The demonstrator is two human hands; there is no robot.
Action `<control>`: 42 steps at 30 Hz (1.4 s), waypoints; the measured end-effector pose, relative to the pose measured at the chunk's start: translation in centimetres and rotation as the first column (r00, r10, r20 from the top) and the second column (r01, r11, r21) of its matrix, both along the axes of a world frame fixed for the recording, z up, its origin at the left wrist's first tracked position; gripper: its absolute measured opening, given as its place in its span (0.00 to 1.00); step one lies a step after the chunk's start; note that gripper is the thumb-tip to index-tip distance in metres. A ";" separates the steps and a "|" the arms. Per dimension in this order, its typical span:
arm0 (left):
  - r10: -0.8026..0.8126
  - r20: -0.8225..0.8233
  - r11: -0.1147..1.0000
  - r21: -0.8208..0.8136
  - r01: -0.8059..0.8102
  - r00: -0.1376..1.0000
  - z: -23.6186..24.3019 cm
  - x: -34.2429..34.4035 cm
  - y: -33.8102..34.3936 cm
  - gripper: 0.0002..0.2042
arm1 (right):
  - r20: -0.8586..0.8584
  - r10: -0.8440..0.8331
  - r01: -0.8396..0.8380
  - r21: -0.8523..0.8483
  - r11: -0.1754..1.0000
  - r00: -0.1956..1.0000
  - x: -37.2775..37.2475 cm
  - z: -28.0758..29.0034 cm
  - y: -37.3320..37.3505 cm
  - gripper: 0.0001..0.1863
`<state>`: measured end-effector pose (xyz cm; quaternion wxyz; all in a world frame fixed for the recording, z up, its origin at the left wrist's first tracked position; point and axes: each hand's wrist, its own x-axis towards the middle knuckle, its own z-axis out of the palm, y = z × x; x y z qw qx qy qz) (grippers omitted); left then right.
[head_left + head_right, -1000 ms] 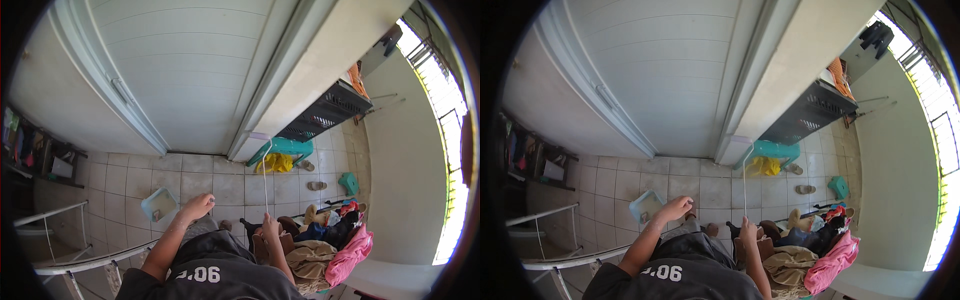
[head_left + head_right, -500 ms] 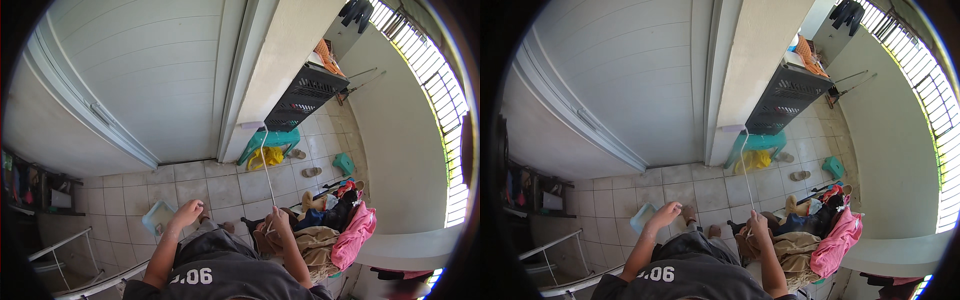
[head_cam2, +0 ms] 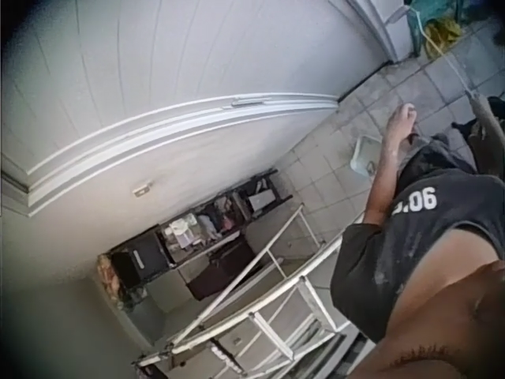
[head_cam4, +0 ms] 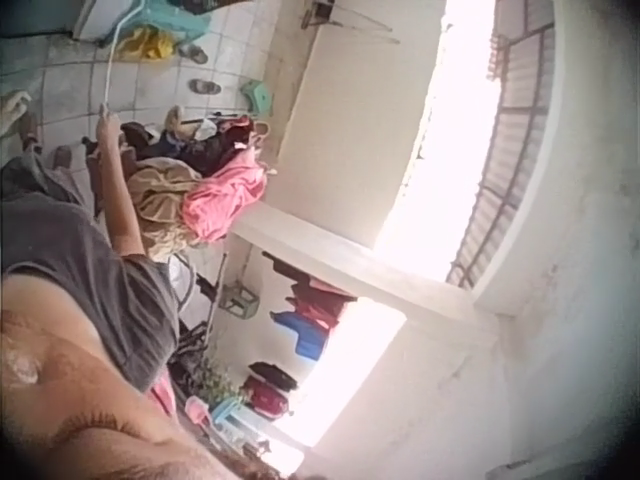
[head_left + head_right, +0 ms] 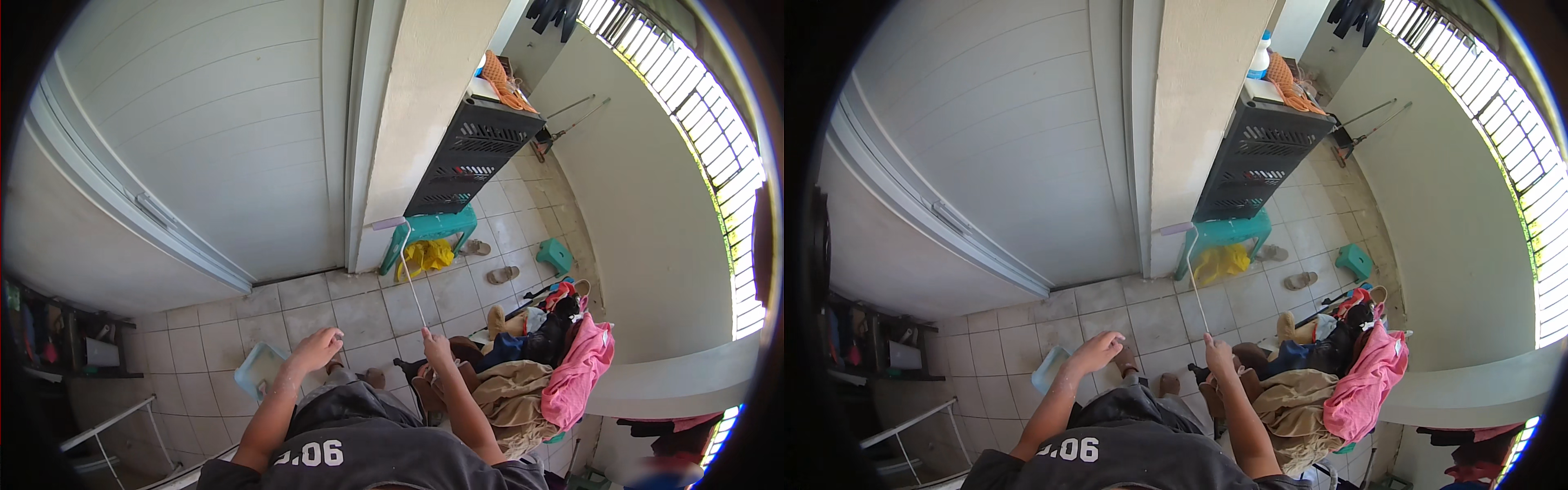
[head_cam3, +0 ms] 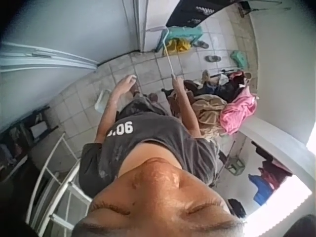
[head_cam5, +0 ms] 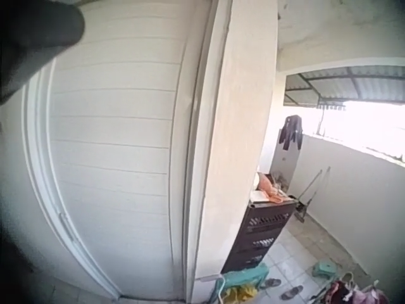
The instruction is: Painting an interior wall using a roller and a ladder.
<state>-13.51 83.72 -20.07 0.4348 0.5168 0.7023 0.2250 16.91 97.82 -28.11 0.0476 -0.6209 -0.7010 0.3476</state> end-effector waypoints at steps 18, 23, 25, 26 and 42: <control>0.023 0.077 0.998 -0.064 -0.018 0.997 -5.1 -1.7 -3.2 0.14 | -0.158 -0.228 0.203 -0.158 0.966 0.961 -0.1 5.0 -1.9 0.28; 0.005 0.109 0.999 -0.033 -0.002 0.994 -2.2 -0.3 -0.9 0.15 | -0.114 -0.277 0.236 -0.280 0.930 0.954 1.1 1.8 -1.6 0.31; 0.033 0.111 0.999 -0.023 -0.030 0.993 -1.9 -1.0 -1.5 0.15 | -0.150 -0.271 0.238 -0.204 0.950 0.951 2.6 1.6 -1.7 0.29; 0.057 0.113 0.998 -0.022 -0.055 0.992 -2.4 -1.6 -2.5 0.15 | -0.149 -0.311 0.260 -0.285 0.923 0.939 3.1 3.3 -2.0 0.29; 0.454 0.196 0.876 -0.275 -0.396 0.869 -8.0 -7.7 -14.3 0.15 | 0.014 -0.259 0.250 -0.314 0.916 0.966 3.9 -6.5 5.7 0.31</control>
